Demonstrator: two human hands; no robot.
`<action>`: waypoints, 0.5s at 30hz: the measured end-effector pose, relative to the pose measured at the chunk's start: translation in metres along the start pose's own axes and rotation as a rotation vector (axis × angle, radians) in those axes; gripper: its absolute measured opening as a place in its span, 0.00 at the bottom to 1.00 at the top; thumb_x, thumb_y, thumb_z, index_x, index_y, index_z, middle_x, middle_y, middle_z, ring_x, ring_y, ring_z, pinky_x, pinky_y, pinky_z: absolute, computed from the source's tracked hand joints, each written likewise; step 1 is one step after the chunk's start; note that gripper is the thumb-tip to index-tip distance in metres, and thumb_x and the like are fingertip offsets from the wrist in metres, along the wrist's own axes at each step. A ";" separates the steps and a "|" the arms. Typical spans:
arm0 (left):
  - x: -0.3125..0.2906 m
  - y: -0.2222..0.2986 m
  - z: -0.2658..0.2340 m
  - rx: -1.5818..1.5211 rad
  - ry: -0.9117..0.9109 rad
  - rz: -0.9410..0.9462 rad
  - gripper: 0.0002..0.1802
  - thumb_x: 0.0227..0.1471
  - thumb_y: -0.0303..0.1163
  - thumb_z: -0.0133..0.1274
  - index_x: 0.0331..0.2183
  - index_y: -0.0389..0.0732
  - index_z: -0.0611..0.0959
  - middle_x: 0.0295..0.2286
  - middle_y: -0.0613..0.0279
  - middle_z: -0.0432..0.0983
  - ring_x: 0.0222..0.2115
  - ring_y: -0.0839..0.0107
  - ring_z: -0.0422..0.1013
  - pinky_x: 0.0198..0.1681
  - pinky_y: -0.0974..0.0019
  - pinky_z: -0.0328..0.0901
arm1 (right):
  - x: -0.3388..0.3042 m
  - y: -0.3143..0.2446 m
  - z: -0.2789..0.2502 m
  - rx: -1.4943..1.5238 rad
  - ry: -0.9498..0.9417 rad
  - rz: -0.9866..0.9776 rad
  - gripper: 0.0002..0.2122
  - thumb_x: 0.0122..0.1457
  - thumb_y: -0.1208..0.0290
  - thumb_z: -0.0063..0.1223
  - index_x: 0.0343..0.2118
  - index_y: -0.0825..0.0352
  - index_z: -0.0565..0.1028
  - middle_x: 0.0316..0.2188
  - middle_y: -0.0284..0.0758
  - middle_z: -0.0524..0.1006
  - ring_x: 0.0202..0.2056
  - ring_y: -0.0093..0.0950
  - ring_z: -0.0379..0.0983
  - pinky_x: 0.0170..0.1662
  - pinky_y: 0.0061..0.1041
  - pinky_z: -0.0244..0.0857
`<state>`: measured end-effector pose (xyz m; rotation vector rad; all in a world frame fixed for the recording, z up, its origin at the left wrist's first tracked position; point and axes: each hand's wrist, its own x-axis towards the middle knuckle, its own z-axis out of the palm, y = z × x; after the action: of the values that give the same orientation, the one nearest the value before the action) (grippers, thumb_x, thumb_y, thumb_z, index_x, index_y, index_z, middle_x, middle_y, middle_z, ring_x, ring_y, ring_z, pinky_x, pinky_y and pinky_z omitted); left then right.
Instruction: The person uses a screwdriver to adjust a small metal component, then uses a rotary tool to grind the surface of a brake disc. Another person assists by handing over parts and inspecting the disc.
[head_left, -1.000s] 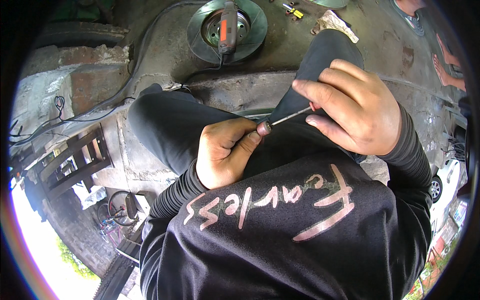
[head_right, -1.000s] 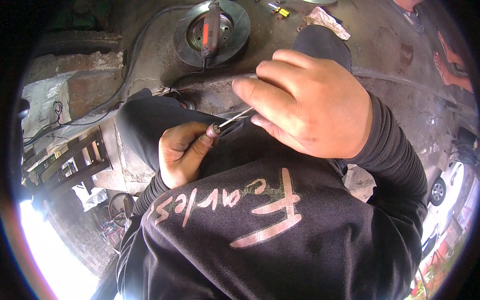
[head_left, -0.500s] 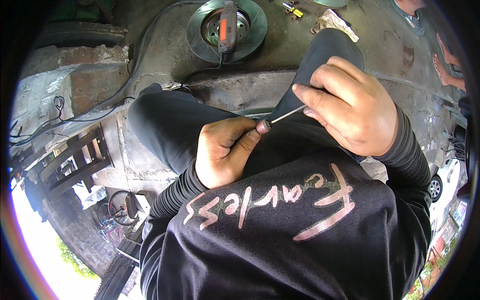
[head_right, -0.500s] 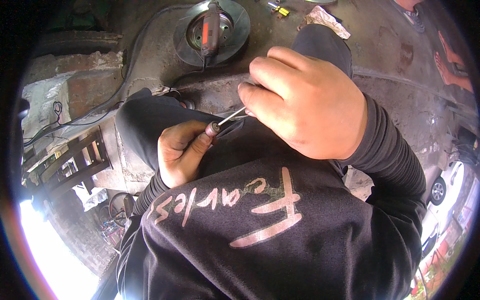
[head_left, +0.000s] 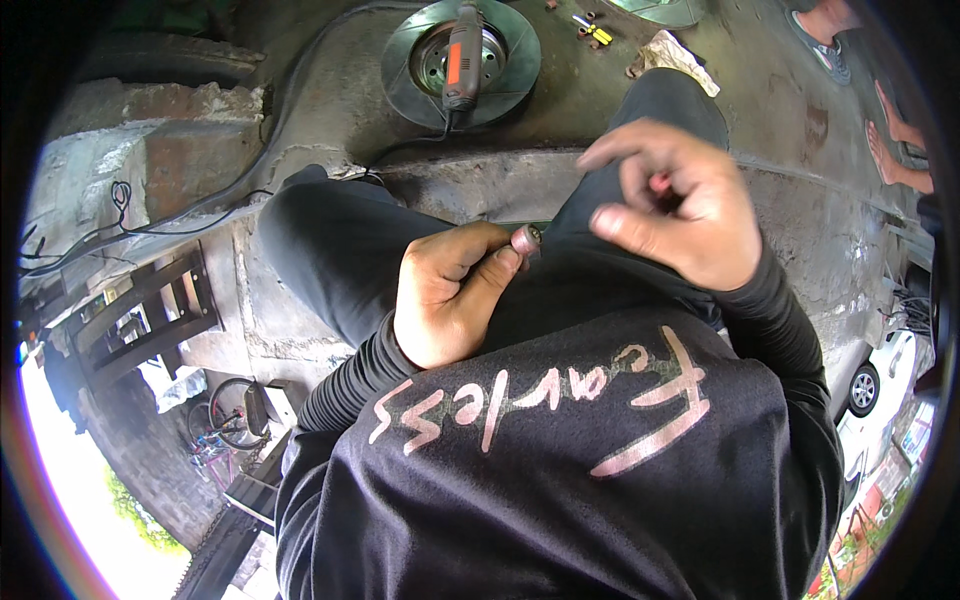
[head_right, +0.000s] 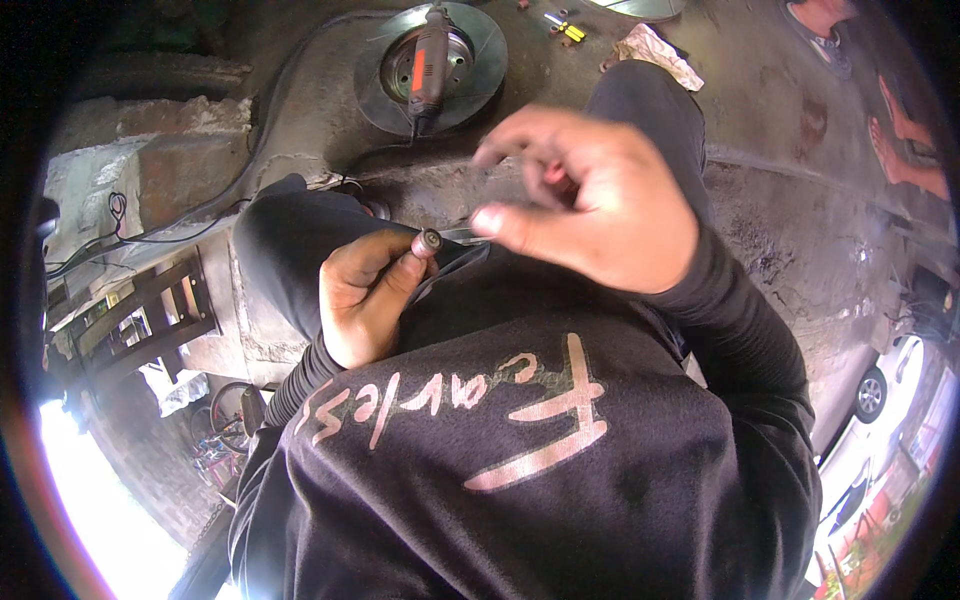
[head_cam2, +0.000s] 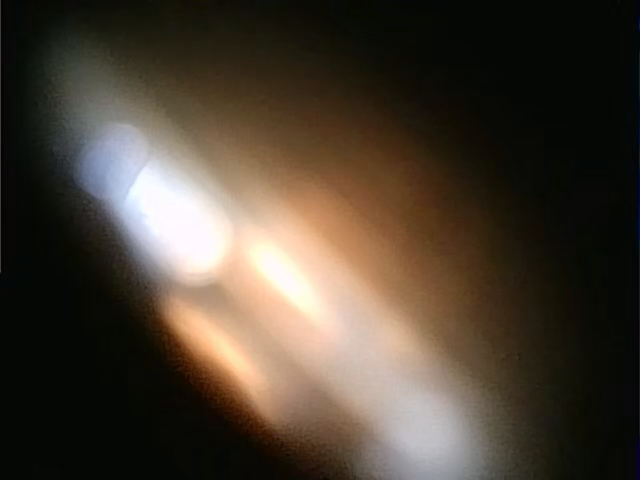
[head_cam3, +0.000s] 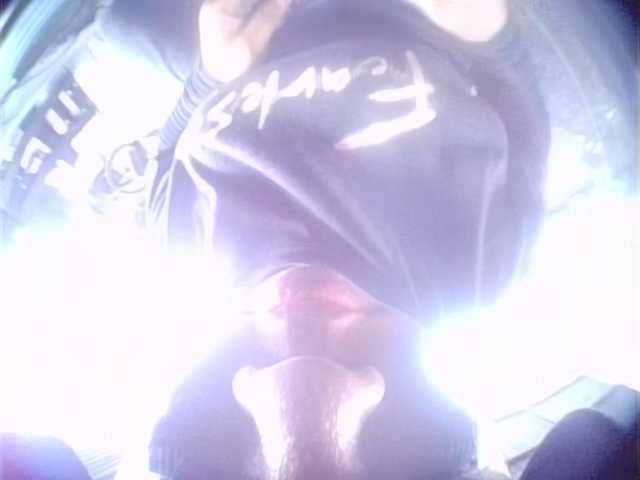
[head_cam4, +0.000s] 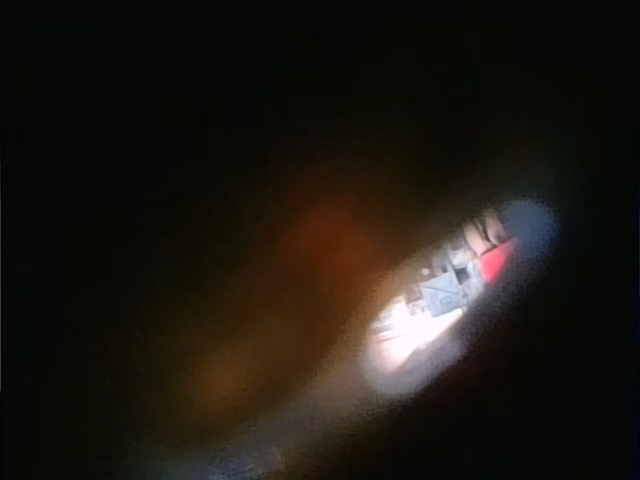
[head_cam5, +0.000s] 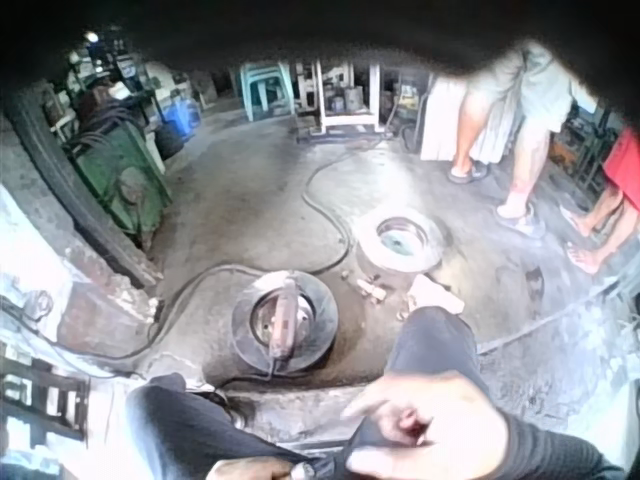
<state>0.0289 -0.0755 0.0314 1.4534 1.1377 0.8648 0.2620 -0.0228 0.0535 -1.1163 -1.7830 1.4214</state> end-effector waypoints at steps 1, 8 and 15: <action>0.000 0.000 0.001 -0.007 0.018 0.002 0.04 0.53 0.22 0.52 0.30 0.32 0.80 0.20 0.57 0.76 0.21 0.74 0.72 0.27 0.73 0.65 | 0.002 0.001 0.007 0.036 -0.068 -0.015 0.17 0.47 0.71 0.65 0.40 0.68 0.74 0.16 0.23 0.61 0.18 0.13 0.52 0.23 0.16 0.48; 0.000 0.003 0.001 0.118 0.028 0.033 0.03 0.51 0.21 0.52 0.30 0.32 0.80 0.21 0.54 0.76 0.21 0.70 0.74 0.27 0.71 0.65 | 0.011 0.005 0.035 0.074 -0.137 -0.049 0.13 0.46 0.70 0.67 0.34 0.66 0.75 0.16 0.23 0.61 0.18 0.13 0.52 0.22 0.15 0.48; 0.000 0.004 0.000 0.120 0.003 0.055 0.03 0.51 0.20 0.52 0.30 0.32 0.80 0.21 0.54 0.77 0.22 0.68 0.75 0.27 0.71 0.66 | 0.008 0.004 0.032 0.012 -0.106 -0.110 0.10 0.48 0.74 0.63 0.34 0.66 0.76 0.17 0.25 0.64 0.18 0.14 0.53 0.23 0.15 0.51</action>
<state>0.0303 -0.0754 0.0357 1.5885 1.1727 0.8492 0.2318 -0.0305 0.0406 -0.9367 -1.8764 1.4474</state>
